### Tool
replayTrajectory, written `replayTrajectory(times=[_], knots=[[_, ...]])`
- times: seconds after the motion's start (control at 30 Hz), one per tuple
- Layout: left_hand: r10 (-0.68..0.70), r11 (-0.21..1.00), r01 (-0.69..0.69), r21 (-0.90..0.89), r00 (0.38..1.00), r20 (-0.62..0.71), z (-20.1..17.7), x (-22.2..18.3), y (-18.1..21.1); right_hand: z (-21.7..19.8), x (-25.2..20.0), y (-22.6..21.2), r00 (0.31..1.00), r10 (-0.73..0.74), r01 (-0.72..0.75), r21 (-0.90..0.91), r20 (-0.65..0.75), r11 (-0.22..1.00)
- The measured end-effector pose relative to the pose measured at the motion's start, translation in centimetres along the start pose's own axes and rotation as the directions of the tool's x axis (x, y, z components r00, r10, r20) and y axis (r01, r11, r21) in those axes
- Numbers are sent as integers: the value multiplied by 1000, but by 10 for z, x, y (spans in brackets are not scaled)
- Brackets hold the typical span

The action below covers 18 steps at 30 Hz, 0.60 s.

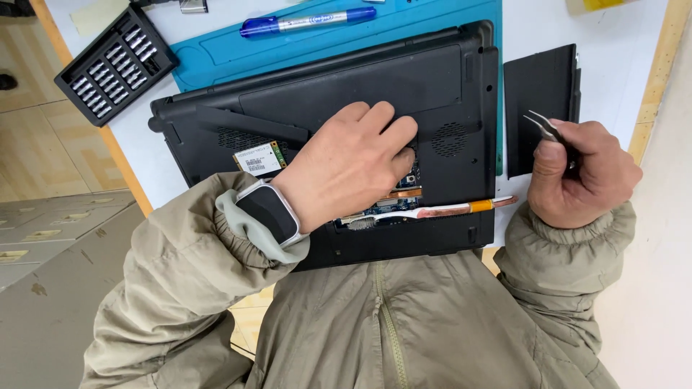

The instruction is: Cleaning internal laptop components with a brush and installing a Wi-Fi card using tweezers.

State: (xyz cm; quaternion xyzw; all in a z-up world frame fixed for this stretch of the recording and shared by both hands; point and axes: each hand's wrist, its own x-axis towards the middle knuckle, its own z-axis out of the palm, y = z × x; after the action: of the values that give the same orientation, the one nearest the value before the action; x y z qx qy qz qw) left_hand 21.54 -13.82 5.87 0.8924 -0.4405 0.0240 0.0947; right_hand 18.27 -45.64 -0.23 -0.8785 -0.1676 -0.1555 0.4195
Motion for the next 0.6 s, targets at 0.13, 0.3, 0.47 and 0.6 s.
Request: replayTrajectory(times=[0.13,0.3,0.47,0.6], knots=[[14,1000,-14,13,999,38,3,6,4,0,-2,0,999,14,-13,-23,37,1000],[-30,999,34,-40,994,105,3,7,5,2,-1,-1,999,-5,5,-16,48,1000],[-47,998,50,-29,995,93,7,8,8,2,1,-4,998,-2,3,-31,57,1000],[-59,998,60,-10,994,94,9,7,9,3,1,-2,998,-4,5,-12,59,1000]])
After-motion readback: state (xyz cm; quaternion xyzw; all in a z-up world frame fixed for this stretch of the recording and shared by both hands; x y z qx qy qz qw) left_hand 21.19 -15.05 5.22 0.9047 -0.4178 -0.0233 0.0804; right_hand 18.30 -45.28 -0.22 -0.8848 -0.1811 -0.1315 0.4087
